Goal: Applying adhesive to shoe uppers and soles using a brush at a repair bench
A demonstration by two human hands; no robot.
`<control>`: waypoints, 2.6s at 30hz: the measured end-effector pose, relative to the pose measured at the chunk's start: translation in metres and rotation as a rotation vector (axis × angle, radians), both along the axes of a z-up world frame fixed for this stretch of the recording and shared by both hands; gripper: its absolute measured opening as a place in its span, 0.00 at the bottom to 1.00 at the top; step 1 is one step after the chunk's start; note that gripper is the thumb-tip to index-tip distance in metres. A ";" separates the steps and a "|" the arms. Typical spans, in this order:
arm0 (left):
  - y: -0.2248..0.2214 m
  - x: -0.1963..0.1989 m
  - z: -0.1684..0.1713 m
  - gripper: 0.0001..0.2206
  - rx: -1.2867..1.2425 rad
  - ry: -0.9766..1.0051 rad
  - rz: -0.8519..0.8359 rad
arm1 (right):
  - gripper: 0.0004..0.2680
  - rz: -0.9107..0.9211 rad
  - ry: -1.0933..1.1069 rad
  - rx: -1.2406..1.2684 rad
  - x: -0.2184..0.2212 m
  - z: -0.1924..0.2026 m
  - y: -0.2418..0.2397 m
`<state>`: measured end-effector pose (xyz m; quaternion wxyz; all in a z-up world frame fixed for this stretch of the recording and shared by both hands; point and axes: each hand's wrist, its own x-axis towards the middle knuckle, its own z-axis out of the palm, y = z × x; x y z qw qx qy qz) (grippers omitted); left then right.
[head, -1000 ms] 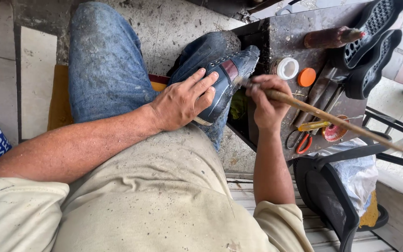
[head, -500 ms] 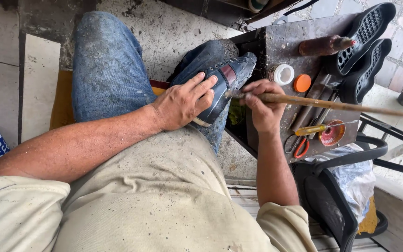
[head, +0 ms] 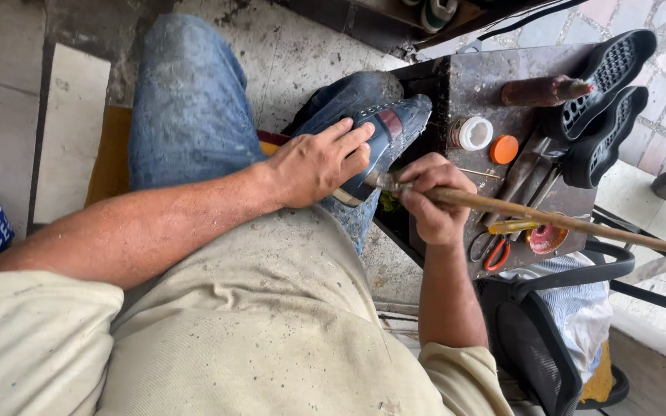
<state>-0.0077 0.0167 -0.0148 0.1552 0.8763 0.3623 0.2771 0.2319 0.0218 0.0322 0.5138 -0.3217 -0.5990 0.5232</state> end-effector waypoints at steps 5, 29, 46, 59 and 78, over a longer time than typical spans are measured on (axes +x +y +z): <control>0.013 0.007 0.014 0.09 -0.026 0.015 -0.007 | 0.08 0.113 -0.155 0.173 -0.001 0.034 0.006; 0.071 0.013 0.060 0.18 -0.414 0.059 -0.071 | 0.08 0.164 -0.222 0.400 0.004 0.045 0.036; 0.063 0.006 0.083 0.13 -0.501 0.057 -0.053 | 0.09 0.004 -0.255 0.295 0.006 0.035 0.022; 0.003 -0.014 -0.015 0.12 -0.191 -0.070 -0.060 | 0.09 -0.419 -0.074 0.018 0.023 -0.073 0.007; -0.018 -0.031 -0.042 0.10 0.150 -0.228 -0.009 | 0.08 -0.222 -0.248 0.111 0.076 -0.062 0.066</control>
